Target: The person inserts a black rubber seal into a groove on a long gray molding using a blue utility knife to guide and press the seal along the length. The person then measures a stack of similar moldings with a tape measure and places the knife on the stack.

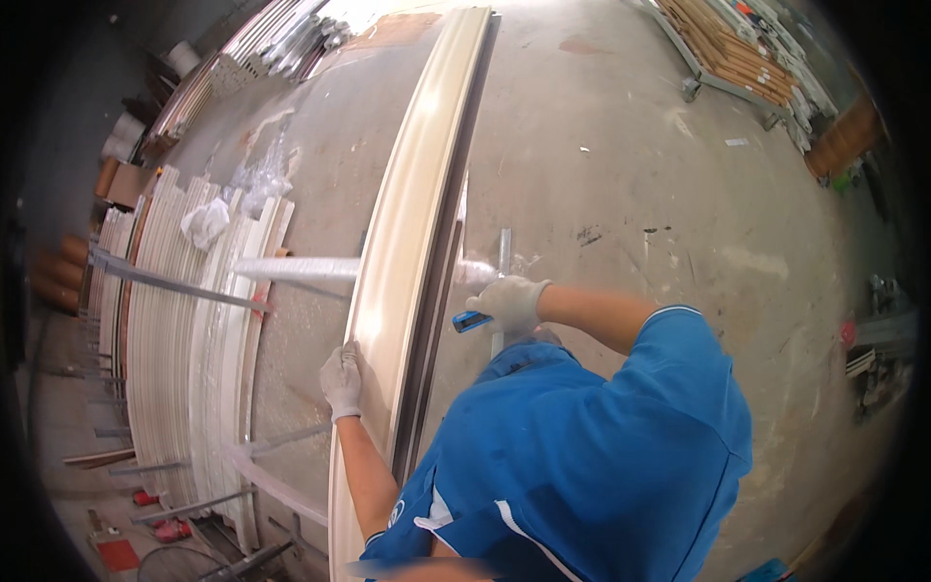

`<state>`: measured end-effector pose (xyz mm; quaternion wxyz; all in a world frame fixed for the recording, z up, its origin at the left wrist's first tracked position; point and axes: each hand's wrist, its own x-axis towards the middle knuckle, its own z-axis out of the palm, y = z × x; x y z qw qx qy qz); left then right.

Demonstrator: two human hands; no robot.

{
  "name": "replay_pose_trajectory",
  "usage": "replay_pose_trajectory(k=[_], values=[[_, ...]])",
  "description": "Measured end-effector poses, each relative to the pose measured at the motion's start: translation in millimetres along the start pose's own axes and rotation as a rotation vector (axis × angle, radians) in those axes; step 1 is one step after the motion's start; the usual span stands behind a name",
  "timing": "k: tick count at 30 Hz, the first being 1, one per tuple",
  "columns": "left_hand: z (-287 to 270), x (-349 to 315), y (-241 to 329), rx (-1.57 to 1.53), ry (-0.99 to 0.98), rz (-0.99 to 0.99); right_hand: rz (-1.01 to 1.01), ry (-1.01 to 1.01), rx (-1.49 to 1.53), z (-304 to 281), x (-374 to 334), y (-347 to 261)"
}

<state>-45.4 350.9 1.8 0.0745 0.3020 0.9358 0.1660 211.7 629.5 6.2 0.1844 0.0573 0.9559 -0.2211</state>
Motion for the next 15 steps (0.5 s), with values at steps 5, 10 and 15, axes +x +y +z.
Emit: replay_pose_trajectory(k=[5, 10, 15], values=[[25.5, 48.2, 40.5, -0.128, 0.131, 0.046, -0.079, 0.076, 0.020, -10.6, -5.2, 58.6], [17.2, 47.5, 65.7, -0.038, 0.133, -0.008, -0.022, 0.087, 0.087, -23.4, -18.0, 104.7], [13.6, 37.1, 83.8, 0.001, 0.133, -0.076, -0.042, 0.018, 0.076, -42.1, -24.9, 128.6]])
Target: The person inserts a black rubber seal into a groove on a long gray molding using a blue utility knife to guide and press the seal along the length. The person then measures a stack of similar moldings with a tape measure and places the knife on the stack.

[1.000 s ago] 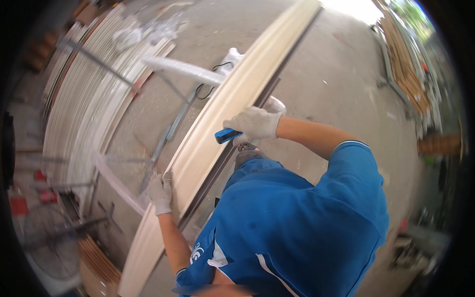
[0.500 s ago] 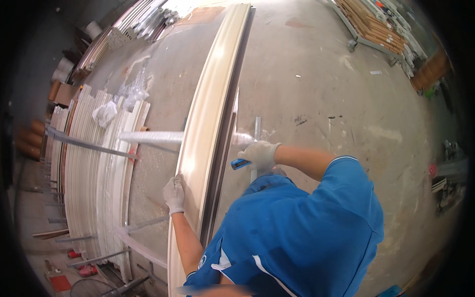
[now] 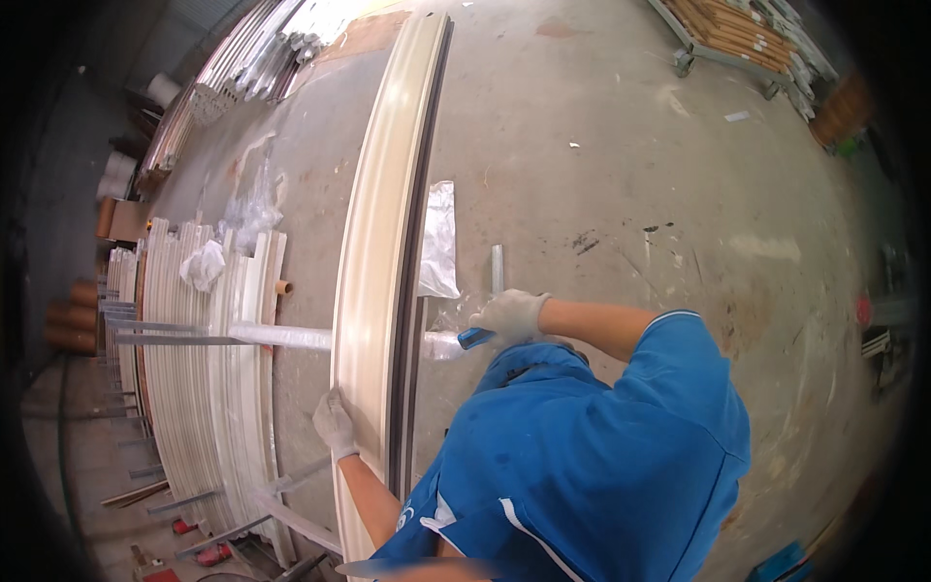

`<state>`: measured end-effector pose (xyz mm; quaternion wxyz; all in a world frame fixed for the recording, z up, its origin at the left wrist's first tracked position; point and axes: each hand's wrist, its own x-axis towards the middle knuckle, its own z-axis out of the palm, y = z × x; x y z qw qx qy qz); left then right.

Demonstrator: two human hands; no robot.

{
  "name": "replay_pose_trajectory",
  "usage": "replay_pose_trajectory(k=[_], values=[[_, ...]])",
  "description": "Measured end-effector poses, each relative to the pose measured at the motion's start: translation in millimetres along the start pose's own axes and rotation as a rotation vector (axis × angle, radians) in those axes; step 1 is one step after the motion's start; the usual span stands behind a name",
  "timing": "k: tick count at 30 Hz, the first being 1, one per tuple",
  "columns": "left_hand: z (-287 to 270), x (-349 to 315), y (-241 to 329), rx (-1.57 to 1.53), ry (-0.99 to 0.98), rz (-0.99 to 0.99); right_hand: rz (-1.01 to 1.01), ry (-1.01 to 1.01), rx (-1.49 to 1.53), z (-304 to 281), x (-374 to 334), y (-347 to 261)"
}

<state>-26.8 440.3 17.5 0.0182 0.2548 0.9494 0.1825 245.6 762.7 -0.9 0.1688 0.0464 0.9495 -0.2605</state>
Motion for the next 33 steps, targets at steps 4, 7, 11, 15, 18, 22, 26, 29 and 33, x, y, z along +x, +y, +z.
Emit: replay_pose_trajectory(k=[4, 7, 11, 15, 18, 22, 26, 29, 33], values=[[5.0, -4.7, -0.3, -0.052, 0.055, 0.036, 0.008, -0.082, 0.034, -10.0, 2.8, 8.5], [11.3, -5.3, -9.1, 0.069, 0.043, 0.021, -0.012, -0.041, 0.139, -8.8, 3.7, 18.1], [16.4, -17.9, -25.4, 0.091, 0.055, 0.030, -0.007, 0.007, 0.191, 2.5, 0.1, 37.3], [-0.7, -44.7, -42.4, 0.067, -0.073, -0.158, -0.092, 0.163, 0.272, 26.9, -12.7, 53.4], [-29.1, -78.7, -65.8, 0.088, -0.077, -0.321, -0.003, 0.273, 0.239, 42.8, -15.2, 42.6], [-78.0, -153.4, -135.8, 0.059, -0.082, -0.480, 0.190, 0.427, 0.660, 29.7, 22.6, -14.1], [-102.3, -211.1, -203.7, 0.128, -0.050, -0.573, 0.178, 0.637, 0.872, 2.5, 94.9, -63.1], [-101.0, -222.2, -219.4, 0.092, 0.015, -0.587, 0.209, 0.618, 0.901, -16.4, 127.6, -71.9], [-89.3, -221.3, -205.4, 0.053, 0.125, -0.577, 0.311, 0.680, 0.815, -16.7, 145.9, -53.6]])
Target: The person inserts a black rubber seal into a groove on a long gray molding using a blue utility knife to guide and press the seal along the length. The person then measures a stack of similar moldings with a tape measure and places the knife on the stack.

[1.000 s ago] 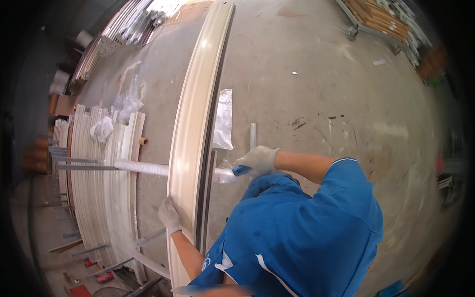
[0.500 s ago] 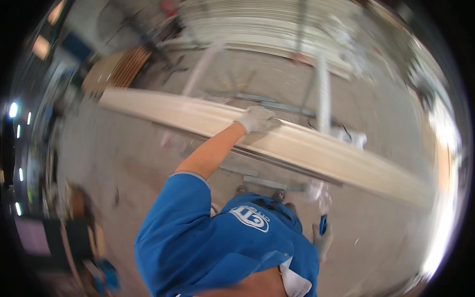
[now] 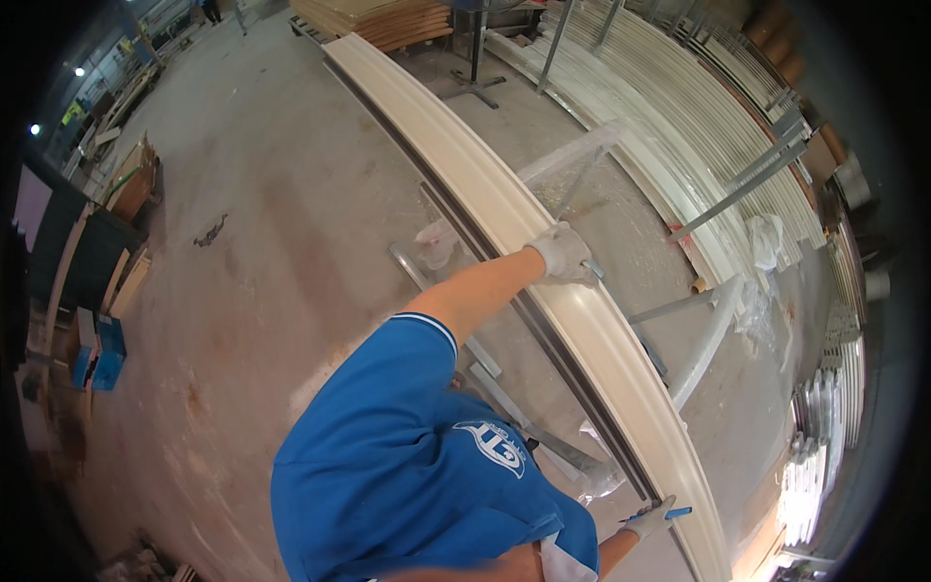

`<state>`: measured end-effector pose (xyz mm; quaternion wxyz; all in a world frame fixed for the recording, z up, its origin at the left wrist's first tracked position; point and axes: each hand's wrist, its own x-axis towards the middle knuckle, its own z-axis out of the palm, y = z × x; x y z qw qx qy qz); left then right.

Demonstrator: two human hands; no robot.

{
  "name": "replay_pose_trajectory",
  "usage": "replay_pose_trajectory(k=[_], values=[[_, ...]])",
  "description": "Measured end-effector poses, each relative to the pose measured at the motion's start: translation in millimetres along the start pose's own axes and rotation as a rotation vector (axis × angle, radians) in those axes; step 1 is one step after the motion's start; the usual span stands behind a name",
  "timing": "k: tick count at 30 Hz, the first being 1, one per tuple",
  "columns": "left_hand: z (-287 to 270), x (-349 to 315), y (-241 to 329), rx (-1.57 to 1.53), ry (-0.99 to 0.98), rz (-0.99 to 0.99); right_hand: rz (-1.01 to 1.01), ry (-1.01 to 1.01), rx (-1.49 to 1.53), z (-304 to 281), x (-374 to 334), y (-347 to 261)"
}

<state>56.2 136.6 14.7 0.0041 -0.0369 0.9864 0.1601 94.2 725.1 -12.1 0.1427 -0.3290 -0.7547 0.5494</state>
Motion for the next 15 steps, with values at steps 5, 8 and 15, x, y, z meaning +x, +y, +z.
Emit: replay_pose_trajectory(k=[5, 8, 15], values=[[-11.0, -11.9, 6.3, -0.027, 0.015, 0.040, -0.108, 0.113, 0.006, 3.4, 9.1, -1.3], [-12.9, -14.7, 8.4, 0.013, 0.022, 0.061, -0.071, 0.084, -0.052, 2.6, 15.6, -7.1], [-1.5, -11.5, 17.0, 0.309, -0.008, 0.115, -0.072, 0.096, -0.050, 1.4, 34.6, -7.3]])
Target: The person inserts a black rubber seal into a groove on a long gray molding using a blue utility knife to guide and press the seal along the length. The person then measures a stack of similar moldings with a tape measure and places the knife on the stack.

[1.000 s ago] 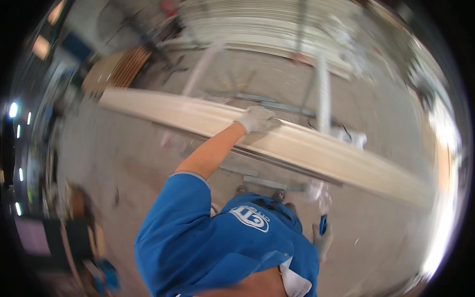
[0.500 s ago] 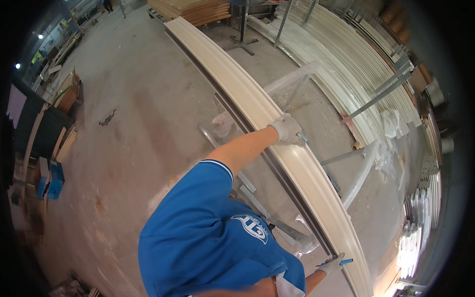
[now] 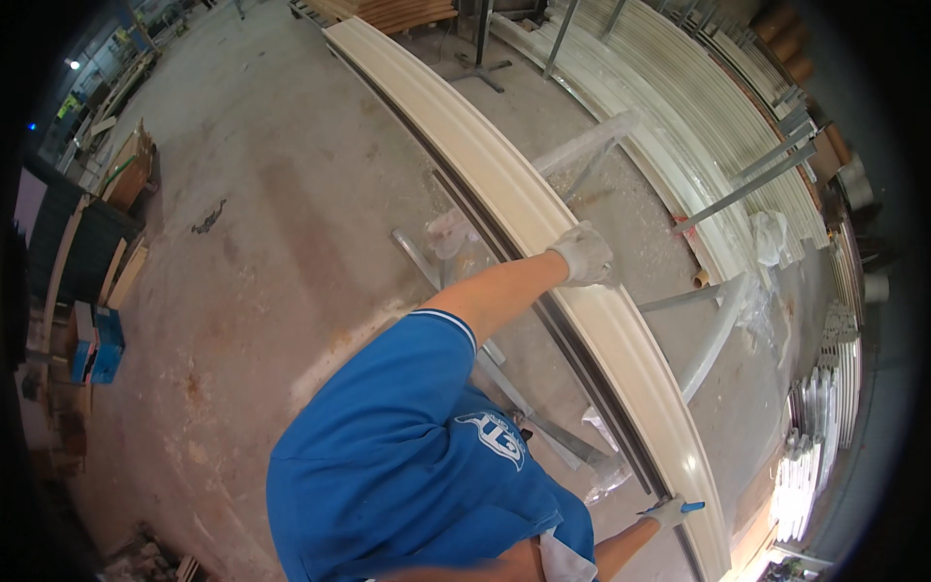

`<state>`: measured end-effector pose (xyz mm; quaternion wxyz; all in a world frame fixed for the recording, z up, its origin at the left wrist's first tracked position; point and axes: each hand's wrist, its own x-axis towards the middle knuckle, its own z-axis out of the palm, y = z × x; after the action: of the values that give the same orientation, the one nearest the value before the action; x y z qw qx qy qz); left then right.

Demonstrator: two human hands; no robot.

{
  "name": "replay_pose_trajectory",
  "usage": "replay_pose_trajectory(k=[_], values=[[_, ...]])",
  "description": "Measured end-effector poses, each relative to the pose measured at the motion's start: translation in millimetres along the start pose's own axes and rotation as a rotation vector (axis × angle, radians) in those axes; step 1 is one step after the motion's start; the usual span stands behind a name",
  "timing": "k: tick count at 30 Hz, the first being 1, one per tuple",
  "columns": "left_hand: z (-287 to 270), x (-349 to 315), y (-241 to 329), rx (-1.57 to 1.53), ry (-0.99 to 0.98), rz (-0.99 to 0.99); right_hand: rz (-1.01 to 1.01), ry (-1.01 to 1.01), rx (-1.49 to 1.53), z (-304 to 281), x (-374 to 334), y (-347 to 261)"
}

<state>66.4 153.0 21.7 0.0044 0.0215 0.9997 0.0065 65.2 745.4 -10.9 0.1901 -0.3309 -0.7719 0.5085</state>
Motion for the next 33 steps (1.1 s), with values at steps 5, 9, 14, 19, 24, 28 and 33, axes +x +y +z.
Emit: replay_pose_trajectory(k=[5, 9, 14, 19, 24, 28, 33], values=[[-5.1, 0.9, 1.2, -0.101, -0.030, -0.014, 0.013, -0.049, -0.010, -3.0, 6.7, 0.8], [-9.9, 0.8, 1.3, -0.330, -0.044, -0.058, 0.006, -0.062, -0.018, -5.8, 1.8, -0.7], [-16.4, 1.1, 2.9, -0.305, -0.113, -0.124, 0.016, -0.052, 0.006, -4.3, -3.0, -5.9], [-19.0, -4.1, 0.0, -0.287, -0.084, -0.052, 0.049, -0.081, 0.015, -5.6, -0.9, -7.9], [-14.8, -4.7, -0.3, -0.088, -0.094, 0.076, 0.051, -0.101, 0.024, -7.8, 5.6, -6.1], [-7.7, 1.6, 0.5, 0.025, -0.108, 0.089, 0.056, -0.103, 0.043, -7.4, 9.2, -5.2], [6.5, 14.0, -0.3, -0.107, -0.106, 0.030, 0.072, -0.104, 0.050, -7.8, 14.2, -3.9]])
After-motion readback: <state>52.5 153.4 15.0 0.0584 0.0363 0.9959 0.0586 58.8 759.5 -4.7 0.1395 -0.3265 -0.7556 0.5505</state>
